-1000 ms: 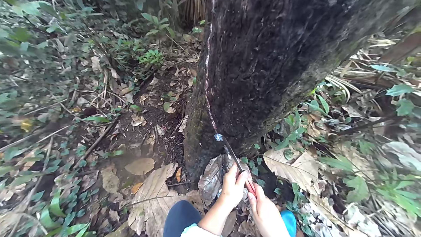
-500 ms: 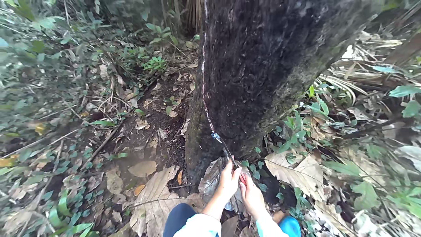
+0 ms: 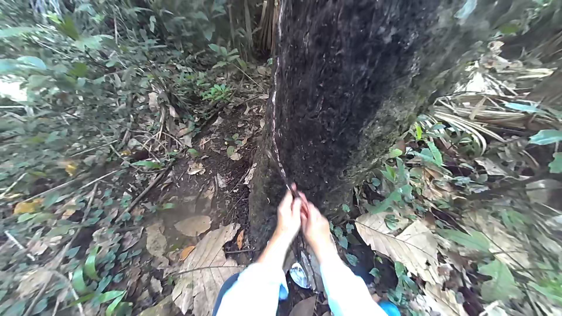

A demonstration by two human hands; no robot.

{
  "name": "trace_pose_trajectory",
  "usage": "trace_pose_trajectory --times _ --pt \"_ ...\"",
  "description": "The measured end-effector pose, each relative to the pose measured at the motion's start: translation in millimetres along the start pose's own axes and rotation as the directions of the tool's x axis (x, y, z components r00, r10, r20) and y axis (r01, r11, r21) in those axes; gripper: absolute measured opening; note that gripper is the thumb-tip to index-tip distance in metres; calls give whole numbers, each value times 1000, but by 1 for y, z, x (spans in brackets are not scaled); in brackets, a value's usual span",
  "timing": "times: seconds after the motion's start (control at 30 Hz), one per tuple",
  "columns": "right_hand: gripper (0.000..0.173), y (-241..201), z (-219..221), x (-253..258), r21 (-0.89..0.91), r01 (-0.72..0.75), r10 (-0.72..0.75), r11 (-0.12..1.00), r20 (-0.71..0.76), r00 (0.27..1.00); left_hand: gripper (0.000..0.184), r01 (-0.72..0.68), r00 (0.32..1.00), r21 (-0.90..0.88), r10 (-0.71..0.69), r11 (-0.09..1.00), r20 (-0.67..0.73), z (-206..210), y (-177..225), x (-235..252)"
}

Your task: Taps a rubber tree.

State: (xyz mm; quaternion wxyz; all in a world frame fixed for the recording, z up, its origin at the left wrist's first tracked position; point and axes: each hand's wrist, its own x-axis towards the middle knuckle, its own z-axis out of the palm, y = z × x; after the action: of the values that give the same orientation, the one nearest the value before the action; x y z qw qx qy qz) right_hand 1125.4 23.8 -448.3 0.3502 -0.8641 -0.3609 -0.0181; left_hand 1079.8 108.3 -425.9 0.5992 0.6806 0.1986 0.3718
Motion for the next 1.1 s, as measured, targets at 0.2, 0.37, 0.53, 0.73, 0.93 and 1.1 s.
trace_pose_trajectory --times 0.2,0.37,0.53,0.73,0.93,1.1 --pt "38 -64 -24 30 146 246 -233 958 -101 967 42 -130 989 -69 134 989 55 -69 58 52" --pt "39 -28 -13 -40 184 -117 89 976 155 984 48 280 945 -90 -257 956 202 -42 30 -8" --pt "47 26 -34 -74 44 -167 155 985 197 968 49 352 931 -238 -314 905 183 13 -2 -59" --pt "52 44 -53 -76 -8 -129 129 992 150 980 48 388 914 -269 -331 881 235 36 0 -61" --pt "54 45 -58 -67 -45 -127 133 991 175 976 48 393 915 -330 -331 858 228 39 2 -54" --pt "45 31 -58 -65 -96 -175 190 980 185 964 49 392 913 -322 -323 862 250 35 2 -51"
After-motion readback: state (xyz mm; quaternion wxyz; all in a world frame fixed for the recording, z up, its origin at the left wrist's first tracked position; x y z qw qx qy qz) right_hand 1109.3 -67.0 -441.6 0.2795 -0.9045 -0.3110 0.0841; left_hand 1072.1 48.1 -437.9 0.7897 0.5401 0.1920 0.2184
